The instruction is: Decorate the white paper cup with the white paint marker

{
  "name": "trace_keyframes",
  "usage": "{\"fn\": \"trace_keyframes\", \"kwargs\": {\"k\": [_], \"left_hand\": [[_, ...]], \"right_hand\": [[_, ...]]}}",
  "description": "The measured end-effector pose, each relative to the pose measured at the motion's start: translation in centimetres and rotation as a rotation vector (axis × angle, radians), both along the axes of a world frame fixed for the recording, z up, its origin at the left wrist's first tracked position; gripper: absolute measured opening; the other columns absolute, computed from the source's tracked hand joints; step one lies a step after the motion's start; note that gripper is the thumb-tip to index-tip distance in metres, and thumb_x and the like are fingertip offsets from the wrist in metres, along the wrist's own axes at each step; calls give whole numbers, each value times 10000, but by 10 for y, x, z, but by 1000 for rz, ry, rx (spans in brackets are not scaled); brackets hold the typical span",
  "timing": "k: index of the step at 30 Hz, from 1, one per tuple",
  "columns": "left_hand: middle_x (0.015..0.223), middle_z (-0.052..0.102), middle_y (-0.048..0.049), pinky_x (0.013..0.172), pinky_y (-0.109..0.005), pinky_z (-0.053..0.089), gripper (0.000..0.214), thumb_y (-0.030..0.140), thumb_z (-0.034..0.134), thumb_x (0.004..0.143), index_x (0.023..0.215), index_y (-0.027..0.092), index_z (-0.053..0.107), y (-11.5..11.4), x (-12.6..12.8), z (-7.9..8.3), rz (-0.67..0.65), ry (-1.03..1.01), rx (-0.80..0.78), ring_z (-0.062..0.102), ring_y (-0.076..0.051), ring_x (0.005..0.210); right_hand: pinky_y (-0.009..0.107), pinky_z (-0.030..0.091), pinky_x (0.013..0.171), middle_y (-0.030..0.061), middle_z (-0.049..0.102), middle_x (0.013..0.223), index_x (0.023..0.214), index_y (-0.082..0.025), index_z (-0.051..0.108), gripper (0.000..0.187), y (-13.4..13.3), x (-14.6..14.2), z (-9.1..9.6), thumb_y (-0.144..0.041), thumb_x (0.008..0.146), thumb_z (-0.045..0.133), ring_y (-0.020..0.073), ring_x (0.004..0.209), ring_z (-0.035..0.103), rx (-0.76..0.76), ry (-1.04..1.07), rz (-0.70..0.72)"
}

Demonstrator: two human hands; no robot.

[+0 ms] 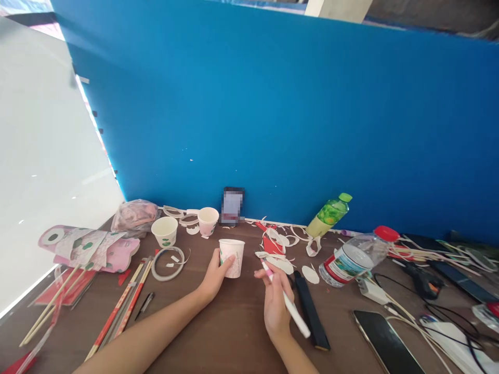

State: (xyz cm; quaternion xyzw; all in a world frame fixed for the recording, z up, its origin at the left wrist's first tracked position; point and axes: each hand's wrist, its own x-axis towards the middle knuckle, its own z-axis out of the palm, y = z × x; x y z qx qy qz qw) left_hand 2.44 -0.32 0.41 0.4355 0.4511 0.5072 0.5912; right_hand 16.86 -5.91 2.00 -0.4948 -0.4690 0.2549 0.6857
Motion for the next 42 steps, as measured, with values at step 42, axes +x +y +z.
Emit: {"fn": "trace_keyframes", "kwargs": {"k": [42], "left_hand": [[1070, 670, -103, 893, -350, 476, 461, 461, 701, 721, 1043, 157, 572, -1, 0, 1, -196, 89, 69, 612, -243, 1020]], "right_hand": [[416, 613, 820, 114, 777, 912, 757, -196, 717, 169, 1, 1, -8, -344, 697, 772, 305, 932, 735, -177, 76, 91]]}}
